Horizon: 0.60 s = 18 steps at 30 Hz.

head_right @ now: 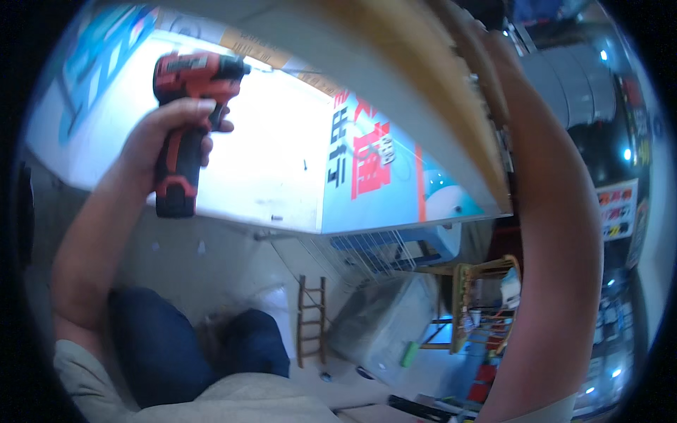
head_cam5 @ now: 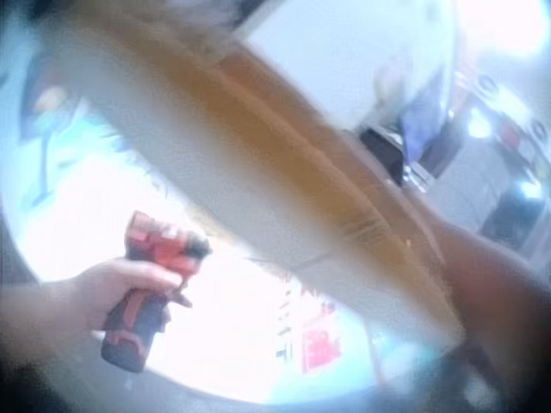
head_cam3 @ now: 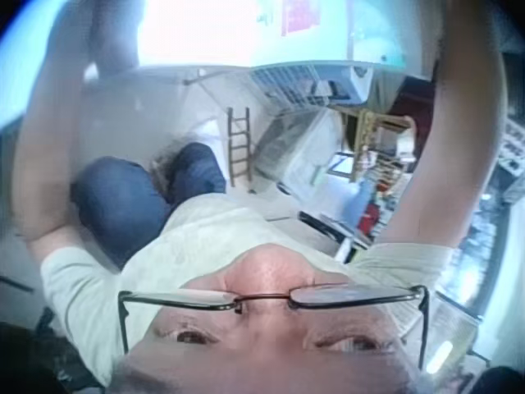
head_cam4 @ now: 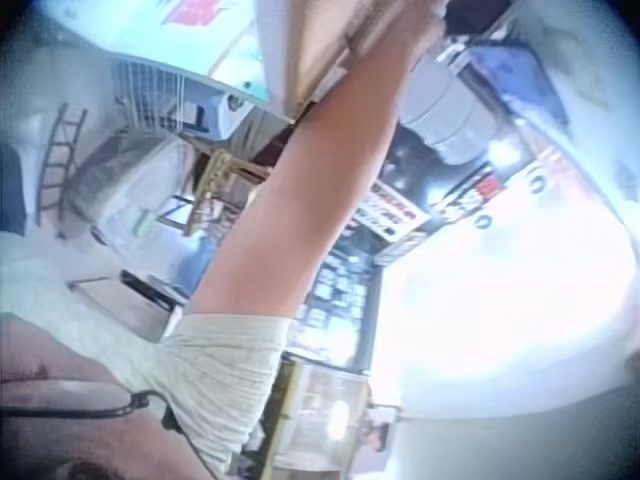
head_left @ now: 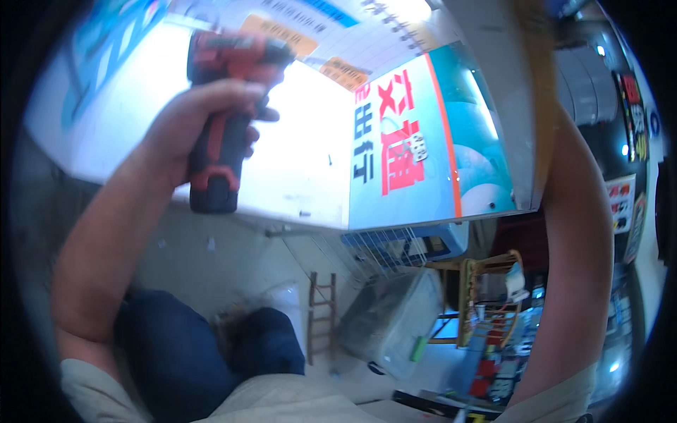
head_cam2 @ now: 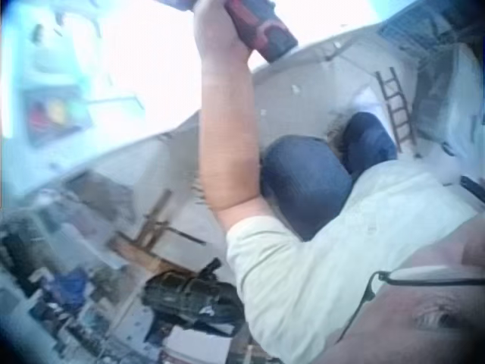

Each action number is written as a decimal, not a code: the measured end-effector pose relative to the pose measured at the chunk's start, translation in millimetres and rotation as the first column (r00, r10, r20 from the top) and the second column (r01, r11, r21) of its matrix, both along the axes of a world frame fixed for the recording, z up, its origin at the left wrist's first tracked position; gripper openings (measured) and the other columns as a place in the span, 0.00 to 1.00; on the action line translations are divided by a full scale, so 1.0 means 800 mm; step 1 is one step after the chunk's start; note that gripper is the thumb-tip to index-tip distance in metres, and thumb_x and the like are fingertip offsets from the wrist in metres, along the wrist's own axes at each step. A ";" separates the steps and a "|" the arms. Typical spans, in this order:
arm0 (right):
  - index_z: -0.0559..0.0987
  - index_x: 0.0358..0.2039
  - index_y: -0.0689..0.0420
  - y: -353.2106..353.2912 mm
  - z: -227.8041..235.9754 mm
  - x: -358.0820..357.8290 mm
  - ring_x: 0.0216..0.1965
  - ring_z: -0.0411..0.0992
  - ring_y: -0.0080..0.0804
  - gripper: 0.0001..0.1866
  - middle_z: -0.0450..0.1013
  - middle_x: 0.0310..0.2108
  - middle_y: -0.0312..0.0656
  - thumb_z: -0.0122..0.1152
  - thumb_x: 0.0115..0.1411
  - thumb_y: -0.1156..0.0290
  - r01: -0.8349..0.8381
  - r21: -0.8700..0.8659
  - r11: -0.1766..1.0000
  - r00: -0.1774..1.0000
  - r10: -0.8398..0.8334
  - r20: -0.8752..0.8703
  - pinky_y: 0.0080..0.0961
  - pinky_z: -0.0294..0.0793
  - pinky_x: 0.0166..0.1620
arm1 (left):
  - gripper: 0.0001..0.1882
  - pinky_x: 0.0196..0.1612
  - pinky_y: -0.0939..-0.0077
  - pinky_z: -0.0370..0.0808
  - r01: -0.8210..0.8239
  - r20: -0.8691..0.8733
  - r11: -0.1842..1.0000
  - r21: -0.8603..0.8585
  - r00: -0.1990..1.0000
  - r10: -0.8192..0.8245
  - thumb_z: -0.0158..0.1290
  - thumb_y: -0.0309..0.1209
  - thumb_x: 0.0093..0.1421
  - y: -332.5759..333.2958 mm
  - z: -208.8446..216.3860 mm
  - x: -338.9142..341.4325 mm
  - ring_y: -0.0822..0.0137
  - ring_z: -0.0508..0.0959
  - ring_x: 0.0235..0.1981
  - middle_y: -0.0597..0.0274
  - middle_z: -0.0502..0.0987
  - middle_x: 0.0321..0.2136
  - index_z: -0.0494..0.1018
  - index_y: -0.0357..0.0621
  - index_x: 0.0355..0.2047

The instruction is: The person uses a cordless drill to drive screws into a wooden board, then positions a long stick with a metal ring across the board and secures it. The person remains seated on the floor throughout the task.

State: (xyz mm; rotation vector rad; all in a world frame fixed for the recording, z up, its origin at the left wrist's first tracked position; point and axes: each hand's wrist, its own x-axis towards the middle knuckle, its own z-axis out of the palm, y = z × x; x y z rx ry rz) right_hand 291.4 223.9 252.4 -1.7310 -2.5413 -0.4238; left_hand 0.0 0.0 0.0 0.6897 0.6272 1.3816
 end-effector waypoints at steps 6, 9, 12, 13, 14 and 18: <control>0.72 0.56 0.59 -0.068 0.021 -0.006 0.50 0.71 0.42 0.31 0.72 0.50 0.51 0.40 0.67 0.46 -0.085 -0.032 0.996 0.993 0.082 -0.088 0.34 0.68 0.53 | 0.24 0.29 0.81 0.81 -0.001 0.121 0.996 0.094 0.993 -0.010 0.60 0.33 0.55 -0.041 -0.022 -0.004 0.75 0.80 0.26 0.53 0.79 0.35 0.68 0.34 0.48; 0.71 0.57 0.59 -0.105 0.032 -0.001 0.49 0.71 0.39 0.31 0.73 0.49 0.49 0.41 0.67 0.45 -0.119 -0.054 0.991 0.983 0.110 -0.149 0.32 0.69 0.52 | 0.21 0.30 0.80 0.81 -0.001 0.107 0.997 0.083 0.994 -0.007 0.59 0.32 0.56 -0.052 -0.031 0.002 0.75 0.79 0.27 0.53 0.79 0.36 0.69 0.34 0.47; 0.71 0.58 0.58 -0.140 0.045 0.004 0.48 0.72 0.36 0.32 0.73 0.49 0.48 0.42 0.67 0.44 -0.147 -0.069 0.987 0.971 0.130 -0.199 0.29 0.69 0.51 | 0.21 0.28 0.78 0.79 0.039 0.140 0.999 0.026 0.989 -0.042 0.59 0.32 0.55 -0.049 -0.033 0.012 0.74 0.78 0.26 0.52 0.79 0.36 0.69 0.34 0.47; 0.71 0.58 0.58 -0.150 0.046 0.005 0.48 0.72 0.34 0.32 0.73 0.49 0.47 0.43 0.67 0.44 -0.162 -0.105 0.981 0.949 0.126 -0.288 0.29 0.69 0.51 | 0.21 0.27 0.77 0.79 0.061 0.172 0.998 0.027 0.983 -0.065 0.58 0.32 0.55 -0.049 -0.034 0.014 0.73 0.77 0.25 0.53 0.79 0.35 0.70 0.35 0.47; 0.70 0.58 0.58 -0.162 0.049 0.008 0.48 0.72 0.33 0.33 0.73 0.49 0.46 0.43 0.67 0.43 -0.145 -0.074 0.987 0.967 0.126 -0.220 0.28 0.70 0.51 | 0.21 0.27 0.78 0.79 0.068 0.174 0.997 0.033 0.982 -0.073 0.59 0.32 0.55 -0.048 -0.034 0.015 0.73 0.77 0.25 0.54 0.79 0.35 0.70 0.36 0.47; 0.67 0.61 0.58 -0.199 0.044 0.018 0.47 0.72 0.29 0.32 0.71 0.50 0.43 0.43 0.68 0.46 -0.036 -0.093 0.995 0.967 0.011 -0.254 0.25 0.71 0.50 | 0.23 0.27 0.77 0.78 0.086 0.182 0.995 0.041 0.979 -0.092 0.59 0.34 0.55 -0.036 -0.030 0.016 0.73 0.77 0.25 0.55 0.78 0.34 0.70 0.37 0.48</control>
